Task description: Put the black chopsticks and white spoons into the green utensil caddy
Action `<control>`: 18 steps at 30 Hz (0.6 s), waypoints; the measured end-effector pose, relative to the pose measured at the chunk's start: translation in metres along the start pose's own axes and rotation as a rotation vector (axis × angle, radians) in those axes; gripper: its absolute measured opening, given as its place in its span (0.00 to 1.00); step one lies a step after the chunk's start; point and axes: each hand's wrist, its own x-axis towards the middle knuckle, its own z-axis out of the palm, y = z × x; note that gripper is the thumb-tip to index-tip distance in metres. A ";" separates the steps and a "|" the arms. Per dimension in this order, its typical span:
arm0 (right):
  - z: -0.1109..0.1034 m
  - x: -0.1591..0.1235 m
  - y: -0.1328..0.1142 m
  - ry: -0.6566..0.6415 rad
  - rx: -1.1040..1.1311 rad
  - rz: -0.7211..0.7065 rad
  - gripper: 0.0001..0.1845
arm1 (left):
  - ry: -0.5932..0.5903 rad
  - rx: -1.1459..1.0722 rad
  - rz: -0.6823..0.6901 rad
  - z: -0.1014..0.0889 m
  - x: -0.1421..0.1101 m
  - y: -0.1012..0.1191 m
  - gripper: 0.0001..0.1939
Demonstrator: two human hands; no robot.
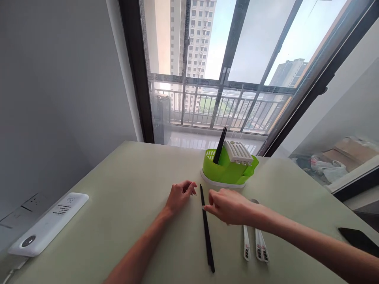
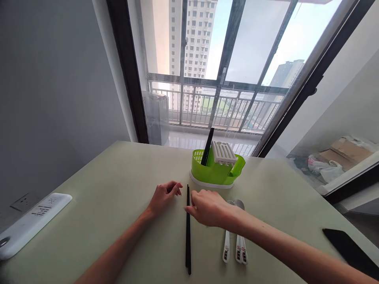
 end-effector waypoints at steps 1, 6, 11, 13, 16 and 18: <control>0.017 -0.002 -0.005 -0.043 -0.023 0.049 0.18 | 0.001 0.003 -0.003 0.000 0.000 0.000 0.23; 0.063 -0.001 -0.028 -0.050 -0.028 0.136 0.18 | 0.002 0.014 -0.003 0.001 0.001 -0.002 0.22; 0.065 0.012 -0.035 -0.044 0.019 0.190 0.15 | 0.006 0.021 0.002 0.001 0.001 -0.002 0.22; 0.064 0.018 -0.030 -0.036 0.047 0.194 0.12 | 0.003 0.022 0.003 0.001 0.001 -0.001 0.21; 0.060 0.024 -0.018 0.004 0.103 0.173 0.09 | 0.008 0.033 -0.008 0.000 0.001 0.001 0.22; 0.053 0.025 -0.009 0.057 0.150 0.148 0.10 | 0.016 0.030 -0.017 0.000 0.001 0.003 0.22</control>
